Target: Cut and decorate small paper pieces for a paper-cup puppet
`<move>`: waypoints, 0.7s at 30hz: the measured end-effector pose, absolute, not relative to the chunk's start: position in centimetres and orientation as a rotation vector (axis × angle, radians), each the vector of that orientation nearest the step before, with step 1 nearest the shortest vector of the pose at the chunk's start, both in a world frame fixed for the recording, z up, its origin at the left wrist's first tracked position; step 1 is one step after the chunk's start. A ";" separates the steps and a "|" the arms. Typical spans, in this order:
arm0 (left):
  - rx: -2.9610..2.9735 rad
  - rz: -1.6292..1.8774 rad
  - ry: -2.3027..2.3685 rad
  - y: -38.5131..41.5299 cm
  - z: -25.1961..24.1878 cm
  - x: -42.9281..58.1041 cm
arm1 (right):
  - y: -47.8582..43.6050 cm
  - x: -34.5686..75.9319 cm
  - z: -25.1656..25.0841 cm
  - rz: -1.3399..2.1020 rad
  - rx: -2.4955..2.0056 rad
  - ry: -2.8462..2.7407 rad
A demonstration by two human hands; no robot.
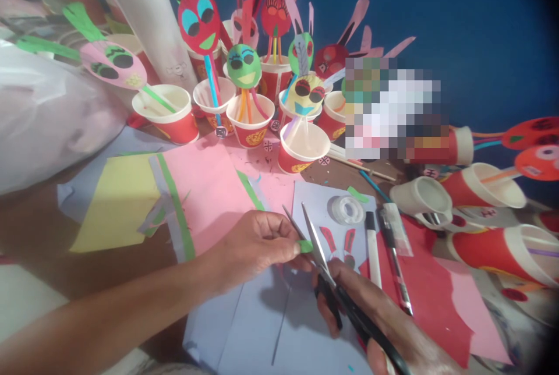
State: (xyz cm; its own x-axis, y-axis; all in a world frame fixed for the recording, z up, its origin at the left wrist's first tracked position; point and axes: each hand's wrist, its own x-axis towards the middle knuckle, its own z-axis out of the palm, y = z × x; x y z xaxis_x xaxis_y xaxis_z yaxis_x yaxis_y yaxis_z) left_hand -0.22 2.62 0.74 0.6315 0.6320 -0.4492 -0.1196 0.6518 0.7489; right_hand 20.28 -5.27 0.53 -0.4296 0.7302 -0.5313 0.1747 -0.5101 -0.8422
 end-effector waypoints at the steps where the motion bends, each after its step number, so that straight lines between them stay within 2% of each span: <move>1: 0.747 0.478 0.772 2.6 0.7 -0.2 | -5.5 20.3 0.6 1.971 -1.370 -1.296; 7: 0.764 0.474 0.772 2.7 0.7 -0.4 | -6.3 20.7 0.1 1.904 -1.310 -1.387; 21: 0.773 0.413 0.833 2.9 1.0 -0.3 | -6.2 21.3 0.1 2.077 -1.279 -1.272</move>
